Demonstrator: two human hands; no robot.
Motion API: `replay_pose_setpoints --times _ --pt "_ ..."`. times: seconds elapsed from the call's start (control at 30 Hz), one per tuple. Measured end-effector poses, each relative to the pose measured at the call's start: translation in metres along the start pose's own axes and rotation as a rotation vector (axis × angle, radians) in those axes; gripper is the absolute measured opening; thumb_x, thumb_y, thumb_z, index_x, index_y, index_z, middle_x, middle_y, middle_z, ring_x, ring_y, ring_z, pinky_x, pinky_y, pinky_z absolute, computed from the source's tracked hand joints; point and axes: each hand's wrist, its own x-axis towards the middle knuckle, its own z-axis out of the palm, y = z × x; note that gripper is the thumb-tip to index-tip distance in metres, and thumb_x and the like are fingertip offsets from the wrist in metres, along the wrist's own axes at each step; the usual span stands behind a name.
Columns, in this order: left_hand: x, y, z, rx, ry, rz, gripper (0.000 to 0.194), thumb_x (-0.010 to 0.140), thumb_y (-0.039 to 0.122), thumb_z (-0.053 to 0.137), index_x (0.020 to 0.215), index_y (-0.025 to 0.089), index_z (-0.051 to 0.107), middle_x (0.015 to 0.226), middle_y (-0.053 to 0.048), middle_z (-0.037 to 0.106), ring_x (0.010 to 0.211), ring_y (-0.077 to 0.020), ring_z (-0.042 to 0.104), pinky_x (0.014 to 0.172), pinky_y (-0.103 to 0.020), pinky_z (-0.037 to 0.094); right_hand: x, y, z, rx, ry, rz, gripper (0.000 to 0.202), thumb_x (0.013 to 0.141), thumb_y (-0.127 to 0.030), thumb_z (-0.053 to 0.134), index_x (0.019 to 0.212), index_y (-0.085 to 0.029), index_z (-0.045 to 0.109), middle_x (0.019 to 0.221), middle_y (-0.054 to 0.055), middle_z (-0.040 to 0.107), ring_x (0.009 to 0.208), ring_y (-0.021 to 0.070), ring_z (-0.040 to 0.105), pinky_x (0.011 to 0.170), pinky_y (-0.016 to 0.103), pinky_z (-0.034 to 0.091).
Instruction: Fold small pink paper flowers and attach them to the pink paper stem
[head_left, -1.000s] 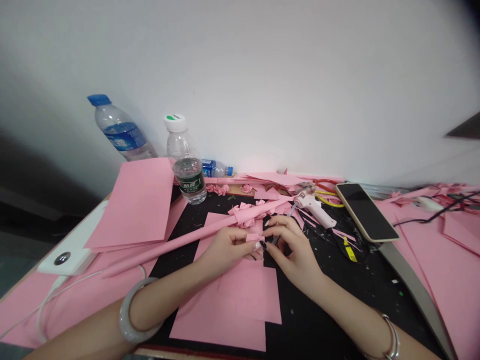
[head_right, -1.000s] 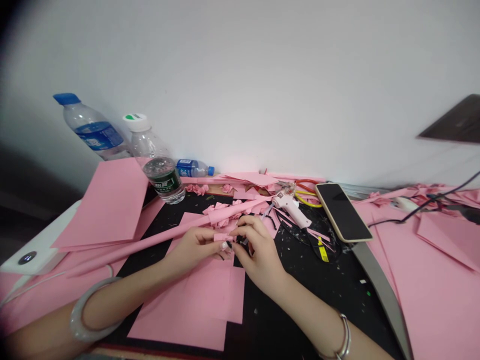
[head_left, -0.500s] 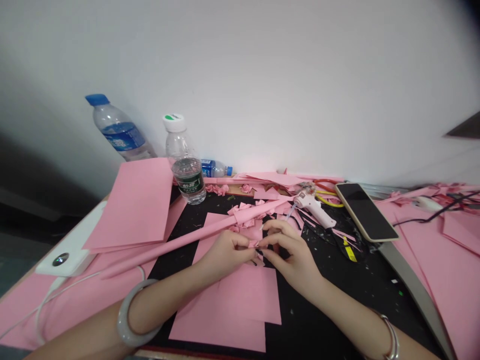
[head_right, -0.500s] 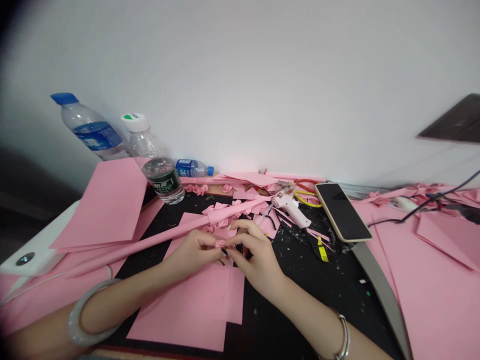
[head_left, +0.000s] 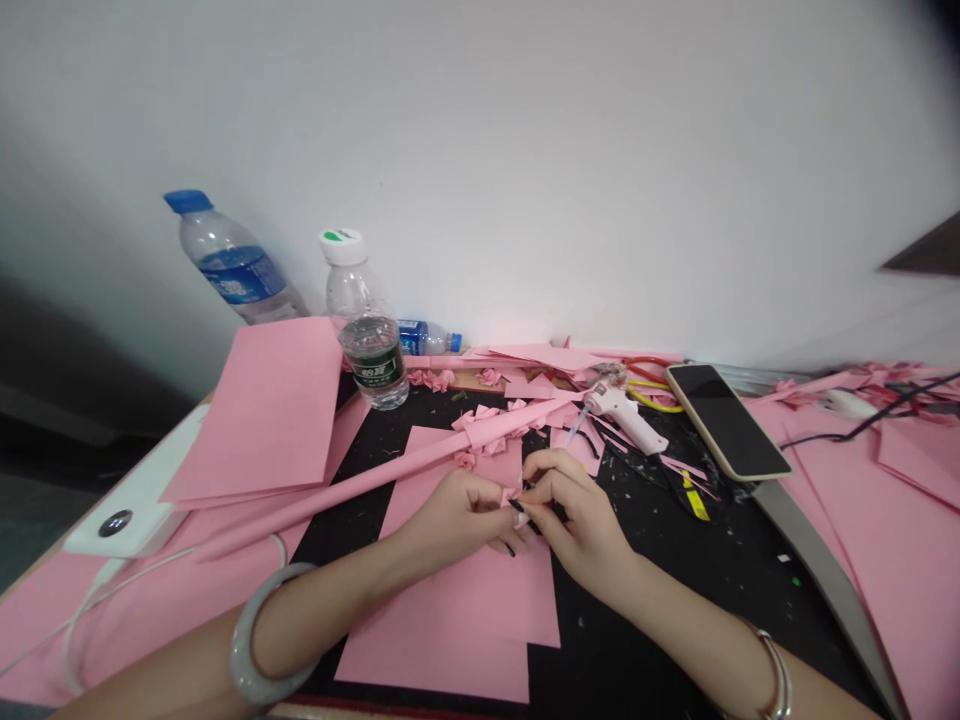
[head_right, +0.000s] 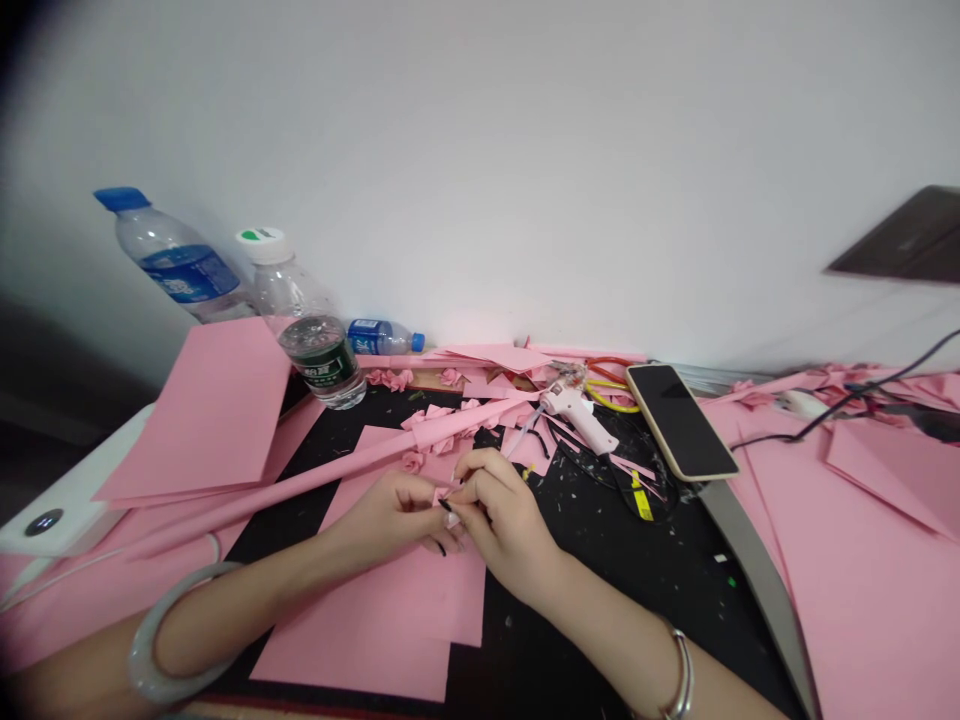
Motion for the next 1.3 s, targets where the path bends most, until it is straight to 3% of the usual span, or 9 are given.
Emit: replay_pose_setpoints --times 0.1,0.2,0.43,0.6,0.77,0.9,1.0,1.1,1.3 --pt "0.000 0.002 0.000 -0.049 -0.024 -0.042 0.014 0.077 0.018 0.062 0.072 0.017 0.074 0.068 -0.002 0.074 0.068 -0.0176 0.072 0.064 -0.026 0.057 0.001 0.001 -0.003 -0.013 -0.023 -0.016 0.018 0.088 -0.009 0.052 0.076 -0.021 0.056 0.098 0.006 0.058 0.085 0.0178 0.059 0.074 0.030 0.049" --pt "0.001 0.003 -0.002 -0.088 -0.033 -0.047 0.016 0.079 0.027 0.065 0.072 0.016 0.074 0.068 -0.006 0.075 0.066 -0.0186 0.072 0.062 -0.027 0.056 0.003 0.000 -0.008 -0.030 -0.055 -0.016 0.016 0.091 -0.014 0.049 0.081 -0.021 0.059 0.106 0.010 0.059 0.094 0.0214 0.060 0.079 0.035 0.049" --pt "0.003 0.004 -0.007 -0.128 -0.023 -0.057 0.028 0.078 0.041 0.069 0.070 0.014 0.073 0.067 -0.007 0.075 0.063 -0.0191 0.071 0.060 -0.026 0.052 0.006 -0.002 -0.014 -0.014 -0.120 -0.038 0.030 0.099 -0.030 0.037 0.093 -0.021 0.064 0.120 0.013 0.058 0.105 0.0248 0.058 0.087 0.040 0.048" --pt "0.002 0.006 -0.007 -0.131 -0.053 -0.048 0.021 0.075 0.035 0.072 0.072 0.014 0.073 0.071 -0.006 0.074 0.062 -0.0168 0.069 0.059 -0.024 0.050 0.008 0.000 -0.015 0.047 -0.126 -0.040 0.040 0.101 -0.035 0.033 0.087 -0.019 0.067 0.120 0.013 0.058 0.105 0.0241 0.057 0.089 0.039 0.047" --pt "0.002 0.007 -0.009 -0.085 -0.088 0.023 0.026 0.079 0.038 0.068 0.070 0.014 0.072 0.063 -0.004 0.070 0.057 -0.0147 0.065 0.056 -0.023 0.048 0.008 0.001 -0.017 0.094 -0.131 -0.013 0.042 0.100 -0.038 0.034 0.082 -0.019 0.067 0.120 0.012 0.058 0.103 0.0239 0.058 0.088 0.039 0.046" --pt "0.001 0.009 -0.010 -0.018 -0.104 0.069 0.028 0.082 0.038 0.064 0.069 0.014 0.072 0.064 -0.004 0.070 0.056 -0.0139 0.063 0.055 -0.023 0.048 0.008 0.001 -0.016 0.105 -0.048 0.063 0.025 0.098 -0.033 0.041 0.096 -0.021 0.062 0.109 0.011 0.060 0.102 0.0236 0.057 0.084 0.036 0.045" --pt "0.000 0.010 -0.010 0.013 -0.125 0.053 0.026 0.081 0.036 0.064 0.069 0.014 0.071 0.064 -0.003 0.070 0.056 -0.0143 0.063 0.056 -0.024 0.049 0.008 0.002 -0.014 0.060 -0.032 0.131 0.014 0.096 -0.025 0.044 0.089 -0.021 0.055 0.086 0.005 0.057 0.078 0.0182 0.055 0.067 0.029 0.043" --pt "0.000 0.008 -0.009 0.041 -0.147 0.050 0.023 0.080 0.033 0.065 0.069 0.015 0.072 0.064 -0.002 0.070 0.056 -0.0147 0.063 0.057 -0.025 0.051 0.008 0.002 -0.012 0.012 -0.146 0.184 0.015 0.090 -0.016 0.047 0.077 -0.020 0.048 0.067 -0.003 0.045 0.059 0.0128 0.043 0.055 0.024 0.034" --pt "0.001 0.004 -0.011 0.039 -0.201 0.016 0.024 0.080 0.034 0.067 0.069 0.013 0.071 0.061 -0.002 0.068 0.054 -0.0137 0.062 0.058 -0.026 0.051 0.010 0.000 -0.011 0.041 -0.354 0.273 0.021 0.087 -0.013 0.046 0.068 -0.020 0.042 0.060 -0.006 0.040 0.054 0.0102 0.037 0.052 0.022 0.029"
